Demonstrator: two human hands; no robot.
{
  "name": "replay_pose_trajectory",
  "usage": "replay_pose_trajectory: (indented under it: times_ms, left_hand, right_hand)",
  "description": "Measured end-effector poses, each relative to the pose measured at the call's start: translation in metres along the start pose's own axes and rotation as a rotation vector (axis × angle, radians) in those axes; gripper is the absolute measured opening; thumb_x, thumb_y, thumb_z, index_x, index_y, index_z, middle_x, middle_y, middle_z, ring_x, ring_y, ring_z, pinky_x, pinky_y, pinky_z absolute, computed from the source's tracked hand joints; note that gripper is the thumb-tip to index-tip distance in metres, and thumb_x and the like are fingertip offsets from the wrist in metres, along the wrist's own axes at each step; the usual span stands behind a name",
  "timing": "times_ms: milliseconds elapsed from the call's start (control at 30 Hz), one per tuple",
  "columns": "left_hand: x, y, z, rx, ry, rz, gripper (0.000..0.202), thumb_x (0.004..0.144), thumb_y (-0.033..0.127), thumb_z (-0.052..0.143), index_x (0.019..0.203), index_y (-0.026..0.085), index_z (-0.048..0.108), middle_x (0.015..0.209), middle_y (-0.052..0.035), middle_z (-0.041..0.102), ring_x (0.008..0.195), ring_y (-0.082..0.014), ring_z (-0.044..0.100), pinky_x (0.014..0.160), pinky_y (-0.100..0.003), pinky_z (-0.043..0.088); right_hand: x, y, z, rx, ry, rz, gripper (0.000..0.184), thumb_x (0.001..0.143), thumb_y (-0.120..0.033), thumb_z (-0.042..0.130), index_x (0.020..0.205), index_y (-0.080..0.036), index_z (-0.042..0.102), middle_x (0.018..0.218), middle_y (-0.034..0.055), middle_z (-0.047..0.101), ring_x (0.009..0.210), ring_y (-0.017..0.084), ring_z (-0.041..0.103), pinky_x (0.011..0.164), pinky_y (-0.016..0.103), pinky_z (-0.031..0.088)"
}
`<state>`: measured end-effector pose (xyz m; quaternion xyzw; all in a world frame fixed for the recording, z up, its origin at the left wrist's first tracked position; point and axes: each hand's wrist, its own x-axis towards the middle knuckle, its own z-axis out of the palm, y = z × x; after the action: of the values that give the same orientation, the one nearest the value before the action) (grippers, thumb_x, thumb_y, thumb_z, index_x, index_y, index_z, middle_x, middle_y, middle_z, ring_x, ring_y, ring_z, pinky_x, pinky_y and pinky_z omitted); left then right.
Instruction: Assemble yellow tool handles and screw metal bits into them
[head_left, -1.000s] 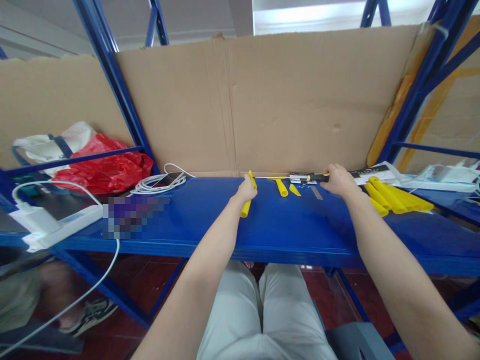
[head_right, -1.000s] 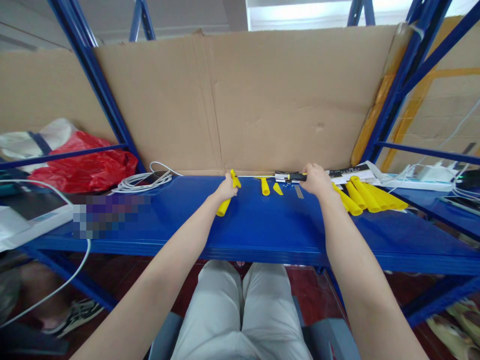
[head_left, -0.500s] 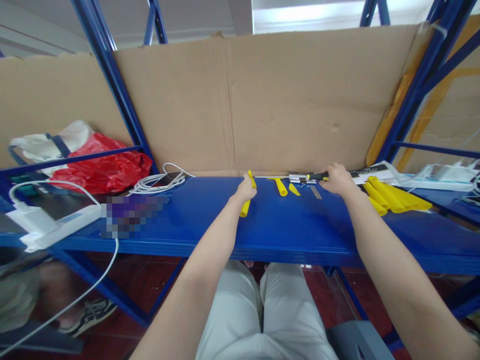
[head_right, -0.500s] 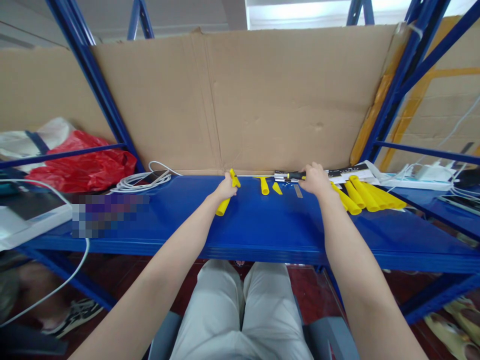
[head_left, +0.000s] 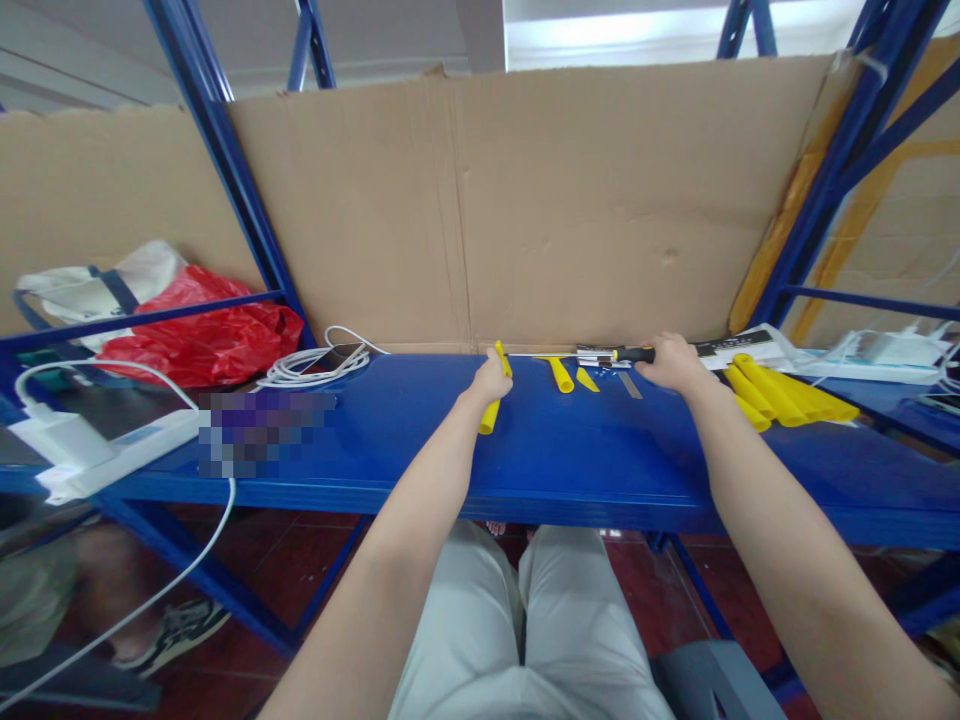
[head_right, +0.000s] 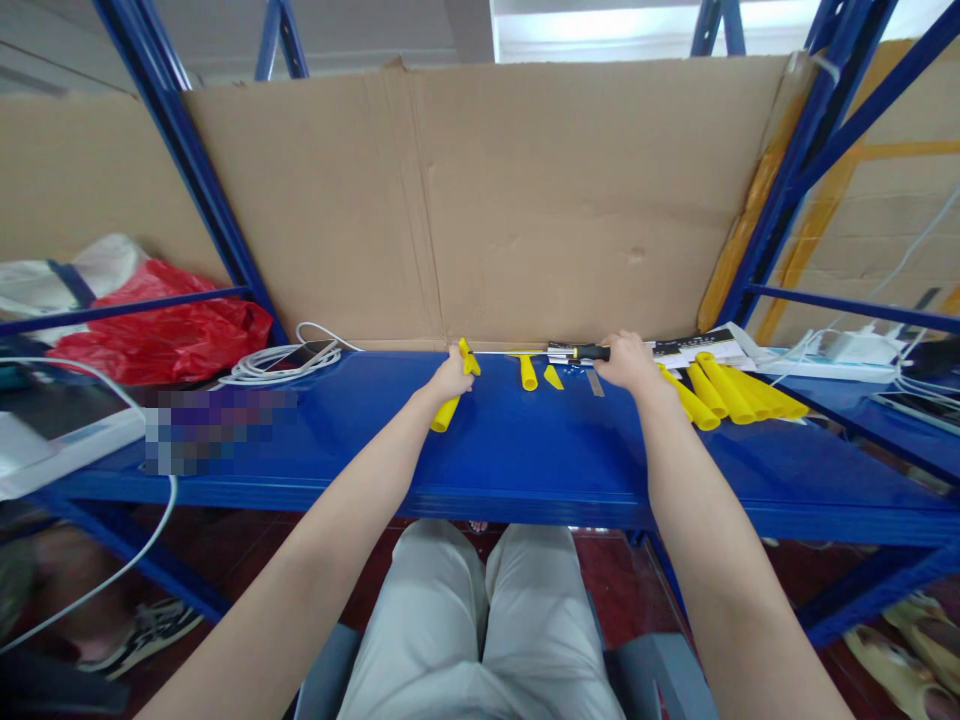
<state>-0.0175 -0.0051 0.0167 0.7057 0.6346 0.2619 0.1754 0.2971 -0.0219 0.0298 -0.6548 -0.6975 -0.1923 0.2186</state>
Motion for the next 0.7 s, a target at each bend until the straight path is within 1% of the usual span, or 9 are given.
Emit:
replay_pose_trajectory:
  times_ms: [67,133,233,300,433,567,700]
  left_hand:
    - [-0.0011,0.0010,-0.0007,0.009,-0.007,-0.001,0.053,0.086,0.003,0.056,0.134,0.011,0.034,0.116,-0.0235,0.071,0.111,-0.0273,0.071,0.091,-0.036,0.054]
    - [-0.0020,0.0019,-0.0012,0.014,-0.012,0.001,0.052,0.087,0.003,0.055,0.134,0.009,0.034,0.115,-0.0242,0.071,0.110,-0.0277,0.071,0.091,-0.036,0.054]
    - [-0.0020,0.0021,-0.0011,0.010,-0.008,0.004,0.051,0.087,0.003,0.055,0.134,0.009,0.035,0.116,-0.0249,0.070,0.111,-0.0286,0.071,0.090,-0.036,0.055]
    - [-0.0014,0.0015,-0.0006,0.003,-0.003,-0.001,0.051,0.087,0.004,0.055,0.134,0.010,0.035,0.117,-0.0248,0.070,0.111,-0.0287,0.071,0.090,-0.036,0.055]
    - [-0.0009,0.0006,-0.0001,-0.012,-0.001,-0.012,0.052,0.087,0.005,0.056,0.135,0.012,0.035,0.118,-0.0234,0.070,0.111,-0.0280,0.071,0.090,-0.036,0.055]
    - [-0.0013,0.0010,-0.0006,-0.008,-0.005,0.003,0.052,0.087,0.004,0.055,0.135,0.010,0.034,0.117,-0.0247,0.070,0.112,-0.0288,0.070,0.091,-0.037,0.054]
    - [-0.0005,0.0009,-0.0008,-0.008,-0.009,0.004,0.055,0.086,0.004,0.057,0.135,0.012,0.034,0.118,-0.0231,0.070,0.111,-0.0281,0.071,0.091,-0.037,0.054]
  right_hand:
    - [-0.0012,-0.0010,-0.0013,-0.015,-0.004,-0.010,0.030,0.075,-0.028,0.059,0.101,-0.018,0.070,0.103,0.0156,0.068,0.104,0.033,0.061,0.088,0.043,0.049]
    - [-0.0029,-0.0026,-0.0031,-0.019,-0.011,0.023,0.030,0.076,-0.029,0.061,0.103,-0.018,0.067,0.102,0.0155,0.068,0.101,0.032,0.063,0.084,0.040,0.050]
    - [-0.0048,-0.0043,-0.0048,-0.008,-0.016,0.100,0.033,0.079,-0.035,0.062,0.107,-0.019,0.062,0.093,0.0144,0.069,0.090,0.032,0.064,0.075,0.039,0.049]
    - [-0.0045,-0.0039,-0.0042,0.000,-0.014,0.103,0.034,0.079,-0.036,0.063,0.108,-0.020,0.061,0.089,0.0134,0.070,0.086,0.032,0.065,0.073,0.038,0.049]
    - [-0.0010,-0.0006,0.0003,0.003,-0.002,0.047,0.034,0.076,-0.034,0.062,0.106,-0.019,0.066,0.097,0.0140,0.071,0.094,0.033,0.065,0.079,0.041,0.050]
    - [0.0020,0.0017,0.0040,0.000,0.000,0.055,0.034,0.077,-0.032,0.061,0.106,-0.018,0.071,0.100,0.0148,0.070,0.102,0.034,0.064,0.086,0.044,0.051]
    - [0.0006,0.0025,0.0039,-0.020,-0.005,0.009,0.027,0.073,-0.028,0.064,0.097,-0.019,0.073,0.100,0.0148,0.068,0.103,0.034,0.062,0.089,0.044,0.050]
